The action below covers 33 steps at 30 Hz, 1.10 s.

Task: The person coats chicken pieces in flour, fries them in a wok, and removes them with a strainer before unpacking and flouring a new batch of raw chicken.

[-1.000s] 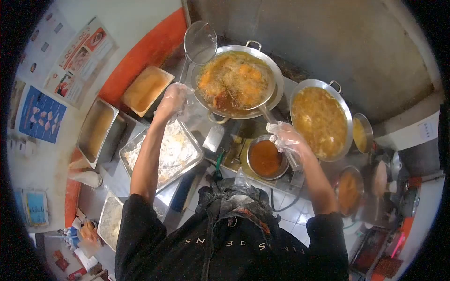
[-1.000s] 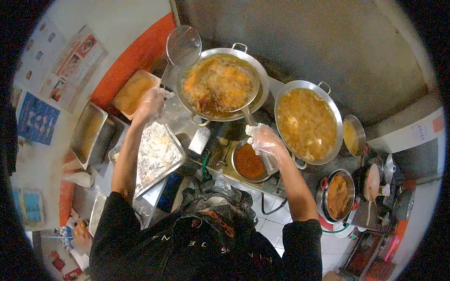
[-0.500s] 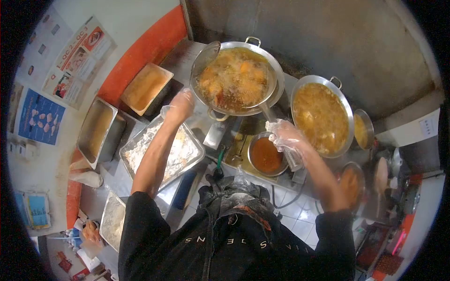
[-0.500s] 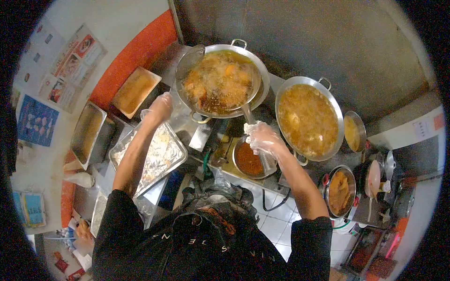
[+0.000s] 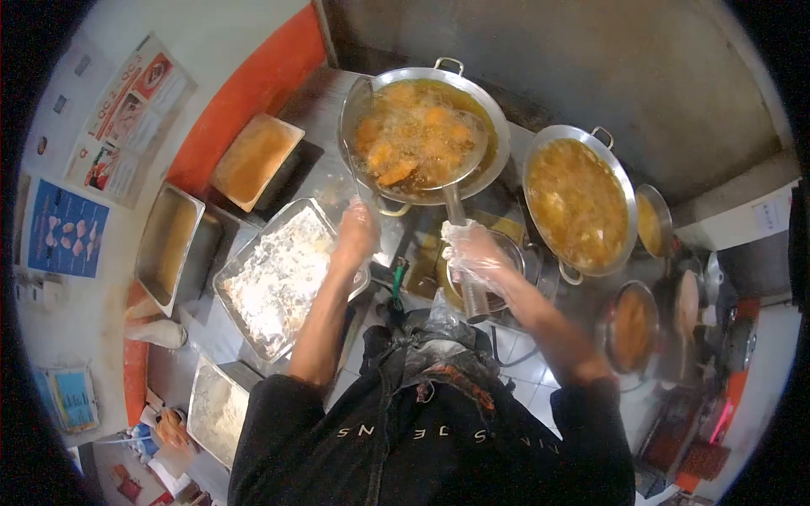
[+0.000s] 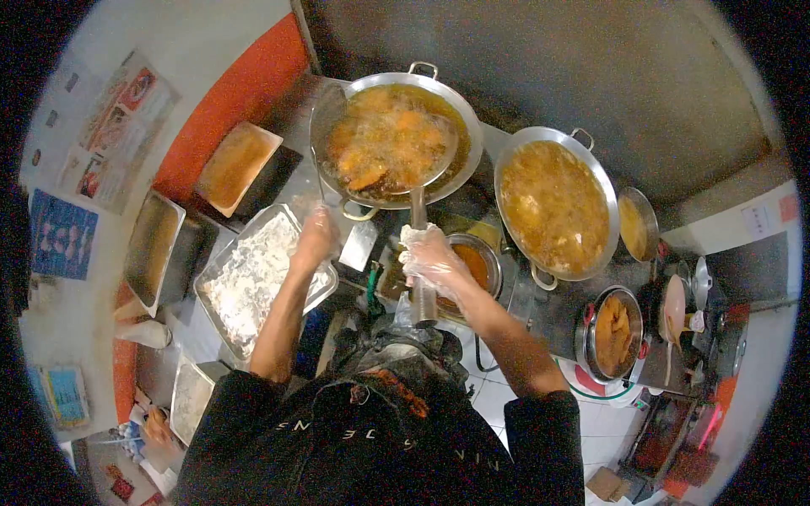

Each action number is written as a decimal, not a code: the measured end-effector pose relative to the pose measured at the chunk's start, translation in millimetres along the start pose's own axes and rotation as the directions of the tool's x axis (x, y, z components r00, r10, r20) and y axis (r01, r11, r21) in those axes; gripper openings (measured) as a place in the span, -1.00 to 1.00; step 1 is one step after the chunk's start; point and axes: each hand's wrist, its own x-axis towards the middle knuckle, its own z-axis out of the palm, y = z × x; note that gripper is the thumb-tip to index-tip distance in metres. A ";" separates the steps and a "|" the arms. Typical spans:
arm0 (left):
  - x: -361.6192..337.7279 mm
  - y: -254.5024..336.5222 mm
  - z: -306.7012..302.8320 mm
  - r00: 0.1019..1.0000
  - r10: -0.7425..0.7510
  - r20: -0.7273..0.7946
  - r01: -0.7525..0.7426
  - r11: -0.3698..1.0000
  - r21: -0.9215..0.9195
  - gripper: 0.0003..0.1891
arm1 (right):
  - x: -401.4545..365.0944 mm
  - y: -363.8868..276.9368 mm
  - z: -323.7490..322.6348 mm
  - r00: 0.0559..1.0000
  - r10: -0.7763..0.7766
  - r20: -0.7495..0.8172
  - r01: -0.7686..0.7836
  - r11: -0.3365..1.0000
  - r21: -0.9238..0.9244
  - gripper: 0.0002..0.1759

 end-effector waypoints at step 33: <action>120.7 11.2 -53.2 0.957 0.234 -0.173 -0.178 0.940 0.290 -0.83 | 0.9 30.8 16.9 0.998 0.053 -0.027 -0.041 0.939 0.341 -0.82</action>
